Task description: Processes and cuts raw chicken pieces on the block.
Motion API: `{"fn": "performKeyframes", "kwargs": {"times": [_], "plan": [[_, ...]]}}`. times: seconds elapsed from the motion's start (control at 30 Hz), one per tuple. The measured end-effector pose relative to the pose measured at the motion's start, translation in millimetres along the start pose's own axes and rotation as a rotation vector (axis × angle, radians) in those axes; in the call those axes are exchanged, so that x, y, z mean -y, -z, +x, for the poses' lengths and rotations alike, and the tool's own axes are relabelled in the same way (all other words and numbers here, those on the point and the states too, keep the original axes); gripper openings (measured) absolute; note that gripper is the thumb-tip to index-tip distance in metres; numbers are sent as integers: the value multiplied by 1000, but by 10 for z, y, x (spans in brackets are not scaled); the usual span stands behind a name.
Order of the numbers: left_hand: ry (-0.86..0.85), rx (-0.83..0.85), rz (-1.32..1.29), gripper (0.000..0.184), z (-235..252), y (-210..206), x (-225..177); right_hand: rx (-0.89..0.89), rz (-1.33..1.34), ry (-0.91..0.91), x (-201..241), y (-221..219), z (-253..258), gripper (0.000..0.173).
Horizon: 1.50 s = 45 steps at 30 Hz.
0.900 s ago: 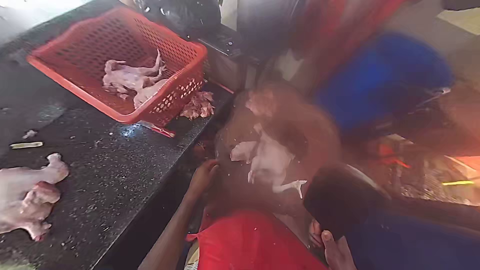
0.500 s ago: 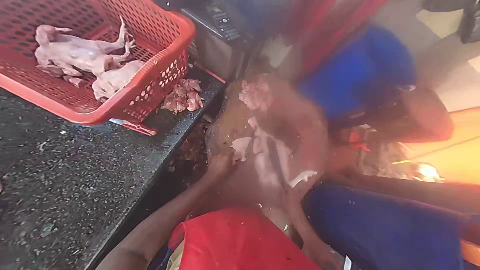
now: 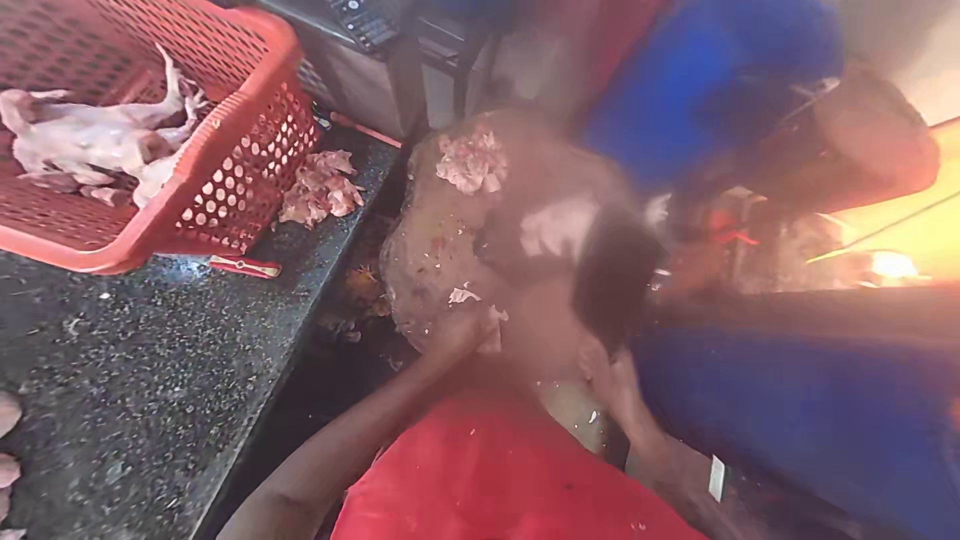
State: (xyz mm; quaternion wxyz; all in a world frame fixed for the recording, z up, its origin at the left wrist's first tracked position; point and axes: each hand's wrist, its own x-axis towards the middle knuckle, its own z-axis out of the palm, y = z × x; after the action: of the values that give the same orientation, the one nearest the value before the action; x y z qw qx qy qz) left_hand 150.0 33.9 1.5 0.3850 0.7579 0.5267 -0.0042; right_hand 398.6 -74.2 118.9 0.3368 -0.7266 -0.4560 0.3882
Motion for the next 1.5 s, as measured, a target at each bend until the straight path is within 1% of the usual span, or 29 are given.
{"fn": "performKeyframes", "kwargs": {"times": [0.03, 0.1, 0.17, 0.2, 0.23, 0.27, 0.3, 0.33, 0.37, 0.43, 0.5, 0.6, 0.7, 0.77, 0.8, 0.87, 1.0, 1.07, 1.1, 1.13, 1.2, 1.27, 1.3, 1.33, 1.37, 1.4, 1.43, 1.47, 1.5], "plan": [[-9, 8, 82, 47, 66, -16, -59, 62, -21, -54, -133, -125, -51, 59], [33, 48, 156, 36, 163, -5, -149, 201, -146, -206, -501, -338, -52, 43], [101, 78, 75, 32, 245, 11, -74, 268, -263, -310, -884, -481, -37, 40], [136, 82, -46, 31, 262, 54, -4, 271, -277, -333, -966, -485, -28, 42], [183, 74, -247, 29, 220, 94, 75, 280, -275, -356, -976, -453, -54, 45], [241, 50, -534, 26, 157, 112, 147, 293, -260, -374, -925, -394, -88, 47], [326, 2, -889, 25, 84, 97, 179, 310, -239, -366, -865, -317, -118, 48], [419, -73, -1193, 28, 12, 55, 188, 335, -214, -336, -818, -251, -138, 47], [497, -163, -1424, 31, -71, 2, 169, 371, -172, -314, -790, -216, -164, 46], [566, -368, -1722, 30, -168, -102, 42, 472, -45, -320, -712, -240, -161, 45], [584, -489, -1838, 30, -168, -193, -44, 559, 67, -347, -578, -425, -104, 46], [612, -531, -1801, 25, -191, -297, 19, 616, 97, -376, -526, -919, 3, 47], [553, -472, -1754, 30, -278, -306, 181, 605, -28, -395, -525, -1269, 77, 51], [547, -426, -1726, 41, -365, -256, 248, 567, -167, -378, -427, -1328, 75, 52], [567, -397, -1691, 42, -447, -241, 309, 554, -236, -368, -361, -1334, 63, 53], [618, -359, -1605, 40, -662, -200, 447, 550, -329, -356, -271, -1350, 64, 54], [603, -363, -1436, 32, -1235, -205, 900, 568, -380, -347, -188, -1407, 60, 53], [584, -373, -1217, 29, -1455, -255, 1094, 555, -394, -335, -211, -1421, 44, 53], [574, -356, -1015, 29, -1541, -293, 1208, 550, -401, -327, -207, -1418, 38, 52], [575, -307, -754, 30, -1633, -327, 1360, 544, -411, -311, -199, -1417, 42, 51], [651, -9, -340, 36, -1894, -414, 1766, 536, -427, -307, -198, -1418, 49, 52], [716, 250, -165, 42, -2148, -644, 2231, 538, -438, -323, -235, -1390, 73, 55], [708, 306, -186, 40, -2220, -720, 2408, 538, -419, -316, -288, -1368, 91, 56], [706, 282, -280, 38, -2244, -737, 2524, 544, -381, -303, -335, -1343, 102, 55], [719, 130, -462, 35, -2230, -769, 2629, 558, -353, -287, -376, -1322, 113, 55], [760, -111, -663, 33, -2159, -842, 2720, 568, -340, -267, -425, -1301, 120, 55], [853, -334, -734, 35, -2008, -855, 2766, 569, -330, -249, -456, -1278, 121, 54], [941, -470, -736, 43, -1838, -796, 2806, 563, -321, -235, -471, -1245, 116, 54], [970, -523, -692, 46, -1697, -739, 2783, 544, -310, -222, -487, -1192, 86, 52]]}}
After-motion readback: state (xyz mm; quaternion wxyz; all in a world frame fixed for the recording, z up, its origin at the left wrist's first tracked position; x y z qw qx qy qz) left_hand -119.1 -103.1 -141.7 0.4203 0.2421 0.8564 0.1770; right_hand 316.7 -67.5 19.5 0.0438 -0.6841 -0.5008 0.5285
